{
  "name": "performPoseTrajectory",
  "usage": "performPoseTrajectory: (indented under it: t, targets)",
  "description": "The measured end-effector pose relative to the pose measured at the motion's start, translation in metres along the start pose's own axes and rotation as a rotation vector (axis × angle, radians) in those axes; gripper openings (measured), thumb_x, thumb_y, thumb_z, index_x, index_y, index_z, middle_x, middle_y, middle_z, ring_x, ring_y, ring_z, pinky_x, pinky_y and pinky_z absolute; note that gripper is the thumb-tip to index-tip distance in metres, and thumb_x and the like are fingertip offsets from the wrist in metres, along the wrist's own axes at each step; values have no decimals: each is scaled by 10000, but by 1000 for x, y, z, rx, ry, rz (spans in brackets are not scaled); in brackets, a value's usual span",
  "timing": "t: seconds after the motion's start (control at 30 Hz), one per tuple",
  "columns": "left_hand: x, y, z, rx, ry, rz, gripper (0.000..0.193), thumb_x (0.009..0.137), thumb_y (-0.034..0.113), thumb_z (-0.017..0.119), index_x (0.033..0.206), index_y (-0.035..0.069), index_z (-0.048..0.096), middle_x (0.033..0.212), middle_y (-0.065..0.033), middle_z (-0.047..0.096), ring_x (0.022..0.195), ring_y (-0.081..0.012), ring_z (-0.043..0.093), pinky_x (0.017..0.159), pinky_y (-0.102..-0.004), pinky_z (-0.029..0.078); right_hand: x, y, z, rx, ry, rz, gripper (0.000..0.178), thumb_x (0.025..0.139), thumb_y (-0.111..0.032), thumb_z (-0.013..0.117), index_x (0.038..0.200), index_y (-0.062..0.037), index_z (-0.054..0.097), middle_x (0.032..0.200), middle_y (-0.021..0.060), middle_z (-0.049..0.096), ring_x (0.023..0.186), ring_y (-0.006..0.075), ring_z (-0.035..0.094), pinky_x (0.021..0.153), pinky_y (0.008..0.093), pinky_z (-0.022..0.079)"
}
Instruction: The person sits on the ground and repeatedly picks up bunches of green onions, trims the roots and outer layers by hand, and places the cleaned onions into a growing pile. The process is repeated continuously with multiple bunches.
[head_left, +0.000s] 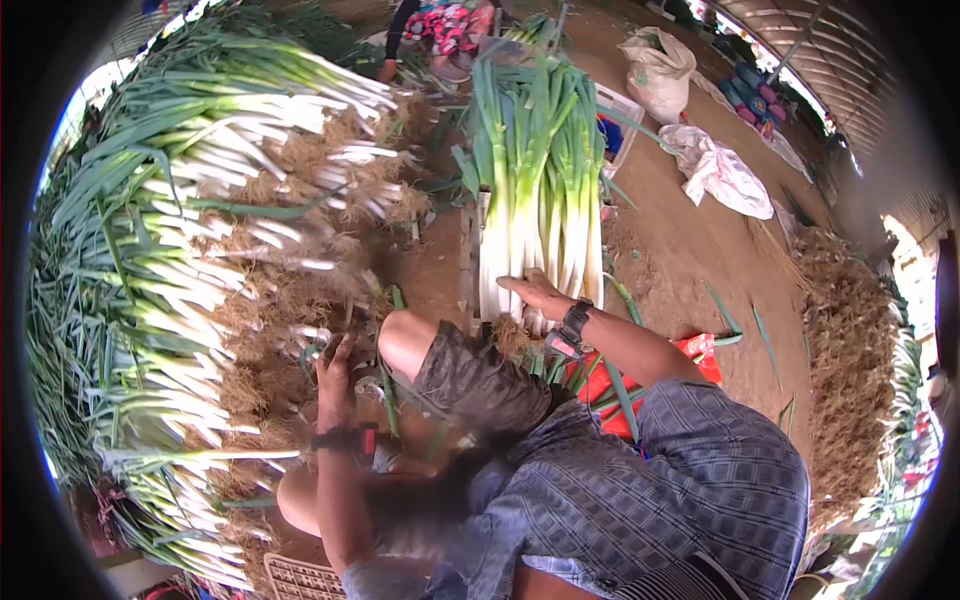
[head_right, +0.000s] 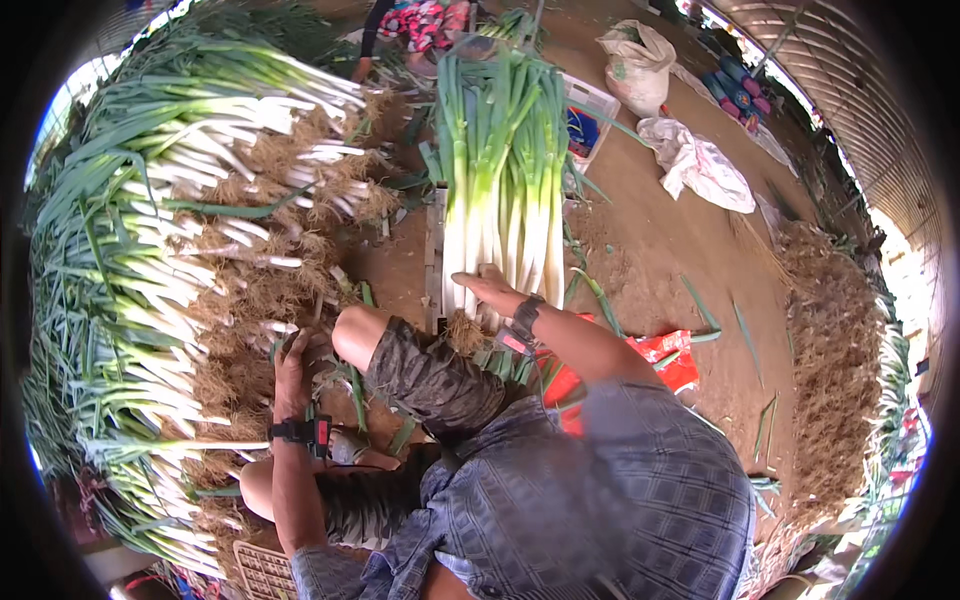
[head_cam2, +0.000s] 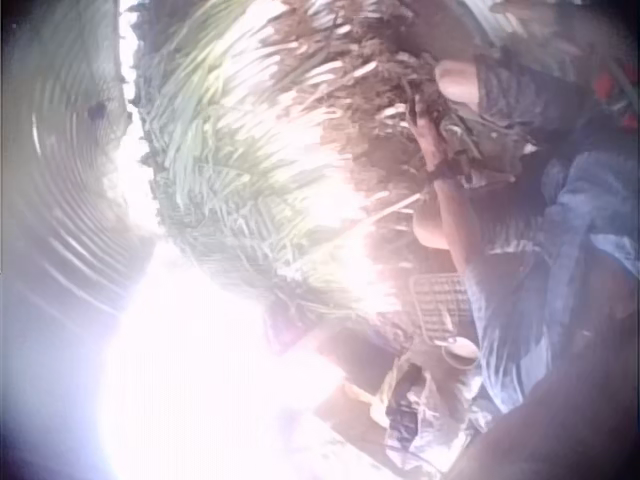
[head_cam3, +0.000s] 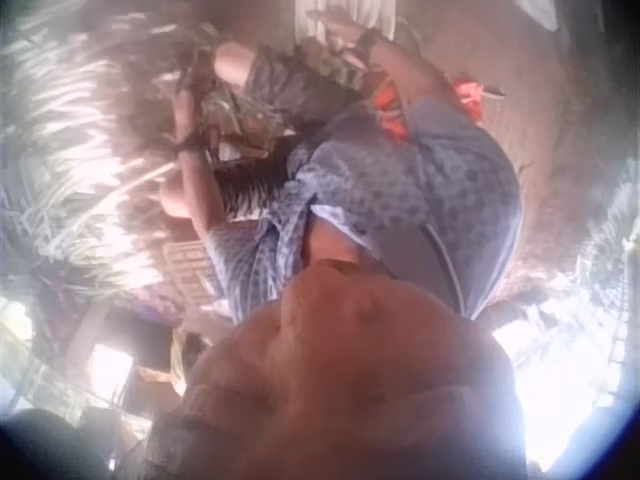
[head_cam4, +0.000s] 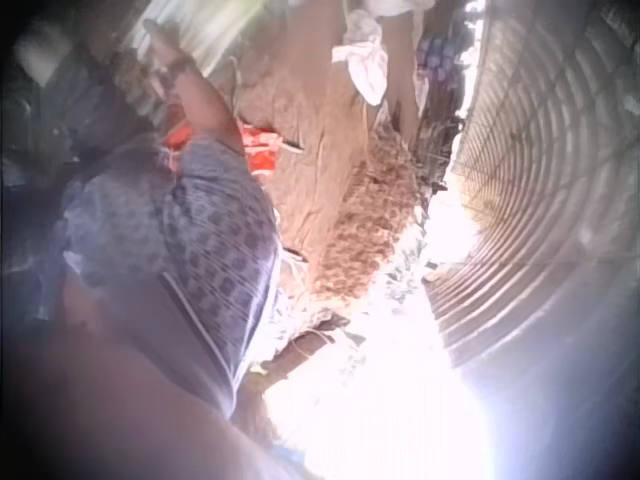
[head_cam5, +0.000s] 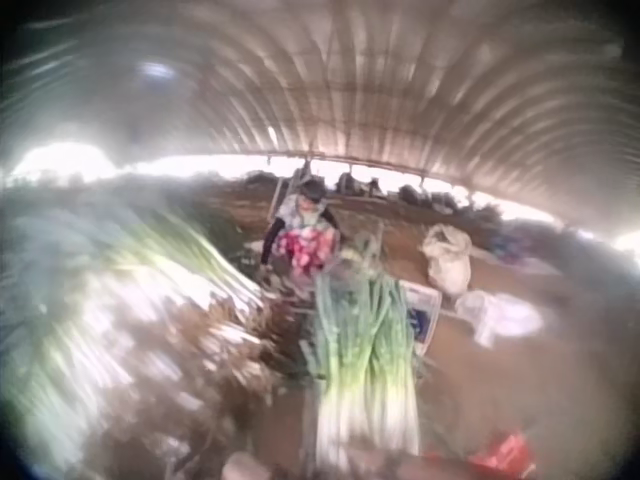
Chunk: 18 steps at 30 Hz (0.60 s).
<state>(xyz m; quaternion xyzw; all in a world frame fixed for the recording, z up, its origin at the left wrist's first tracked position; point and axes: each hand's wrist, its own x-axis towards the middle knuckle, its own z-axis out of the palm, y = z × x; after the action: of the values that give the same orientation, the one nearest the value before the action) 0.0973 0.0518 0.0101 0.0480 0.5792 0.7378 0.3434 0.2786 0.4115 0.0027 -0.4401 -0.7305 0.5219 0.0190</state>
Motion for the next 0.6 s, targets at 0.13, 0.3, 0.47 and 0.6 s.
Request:
performPoseTrajectory:
  t: [0.13, 0.3, 0.47, 0.6]
  targets:
    - [2, -12, -6, -4, -4, 5, 335, 971, 276, 677, 1188, 23, 641, 990, -110, 735, 847, -211, 722, 653, -331, 582, 18, -1, -9, -264, -132, -75, 611, 828, -501, 767, 938, 72, 588, 794, 124, 611, 715, 204, 620, 568, 370, 525]
    - [2, -15, 4, 5, -22, -24, 325, 974, 261, 667, 1186, 16, 644, 998, -112, 729, 868, -212, 719, 684, -336, 589, 24, -9, -8, -327, -257, -142, 476, 833, -393, 755, 838, 51, 583, 631, 82, 580, 528, 182, 585, 459, 349, 486]
    - [6, -12, 4, 40, -14, -44, 374, 968, 279, 667, 1221, 5, 636, 1038, -119, 724, 901, -220, 713, 738, -353, 584, 30, -46, -6, -420, -375, -84, 346, 842, -269, 753, 846, 35, 587, 668, 97, 637, 525, 178, 645, 437, 324, 512]
    - [9, -9, 9, 22, -18, -27, 371, 966, 285, 674, 1204, 4, 629, 998, -112, 726, 852, -209, 711, 693, -338, 581, 22, -38, -11, -321, -327, -72, 405, 841, -304, 798, 865, 58, 617, 703, 109, 662, 558, 166, 674, 444, 299, 518]
